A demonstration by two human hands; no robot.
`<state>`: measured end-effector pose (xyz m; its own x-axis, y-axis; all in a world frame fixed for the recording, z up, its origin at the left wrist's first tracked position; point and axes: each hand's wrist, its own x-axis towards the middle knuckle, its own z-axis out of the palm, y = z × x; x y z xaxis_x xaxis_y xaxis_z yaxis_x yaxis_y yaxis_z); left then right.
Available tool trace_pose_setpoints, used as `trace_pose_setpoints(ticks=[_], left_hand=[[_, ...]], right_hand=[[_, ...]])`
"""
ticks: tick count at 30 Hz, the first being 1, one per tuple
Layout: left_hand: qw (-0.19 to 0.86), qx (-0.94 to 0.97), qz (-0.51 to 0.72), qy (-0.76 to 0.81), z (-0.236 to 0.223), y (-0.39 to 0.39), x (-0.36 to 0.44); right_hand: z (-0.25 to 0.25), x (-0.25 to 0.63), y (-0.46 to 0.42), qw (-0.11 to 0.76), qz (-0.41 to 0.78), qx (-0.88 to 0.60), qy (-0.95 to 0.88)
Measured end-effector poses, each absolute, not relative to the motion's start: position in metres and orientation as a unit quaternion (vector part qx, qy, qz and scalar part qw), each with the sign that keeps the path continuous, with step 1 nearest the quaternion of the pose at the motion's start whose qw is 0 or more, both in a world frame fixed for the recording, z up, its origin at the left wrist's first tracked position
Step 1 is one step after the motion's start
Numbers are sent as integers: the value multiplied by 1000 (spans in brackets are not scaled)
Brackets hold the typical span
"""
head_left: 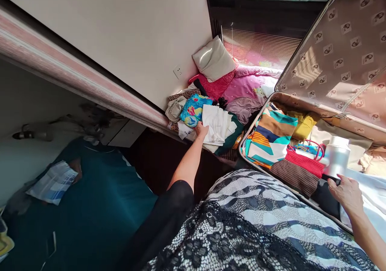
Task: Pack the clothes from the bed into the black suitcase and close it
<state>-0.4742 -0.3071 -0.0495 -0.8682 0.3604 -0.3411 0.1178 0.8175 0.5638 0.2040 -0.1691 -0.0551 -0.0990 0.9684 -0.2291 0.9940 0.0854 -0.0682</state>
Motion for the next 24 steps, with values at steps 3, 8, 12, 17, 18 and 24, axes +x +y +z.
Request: trace_pose_setpoints(ticks=[3,8,12,17,18,24], left_hand=[[272,128,289,909,-51,-304,-480],[363,103,366,851,-46,-304,-483],[436,79,437,783,-31,-307,-483],[473,76,531,699,7,-310,-476],[479,79,554,676,16,-311,-472],[543,113,621,554,67,-305,-415]], right_hand=[[-54,197,-169,71,-162,713,679],[-48,182,-163,53,-209,716,664],[-35,162,-159,-4,-230,715,660],[-10,128,-160,-70,-272,710,646],[-5,120,-162,-85,-291,702,644],[15,49,-183,-186,-533,538,626]])
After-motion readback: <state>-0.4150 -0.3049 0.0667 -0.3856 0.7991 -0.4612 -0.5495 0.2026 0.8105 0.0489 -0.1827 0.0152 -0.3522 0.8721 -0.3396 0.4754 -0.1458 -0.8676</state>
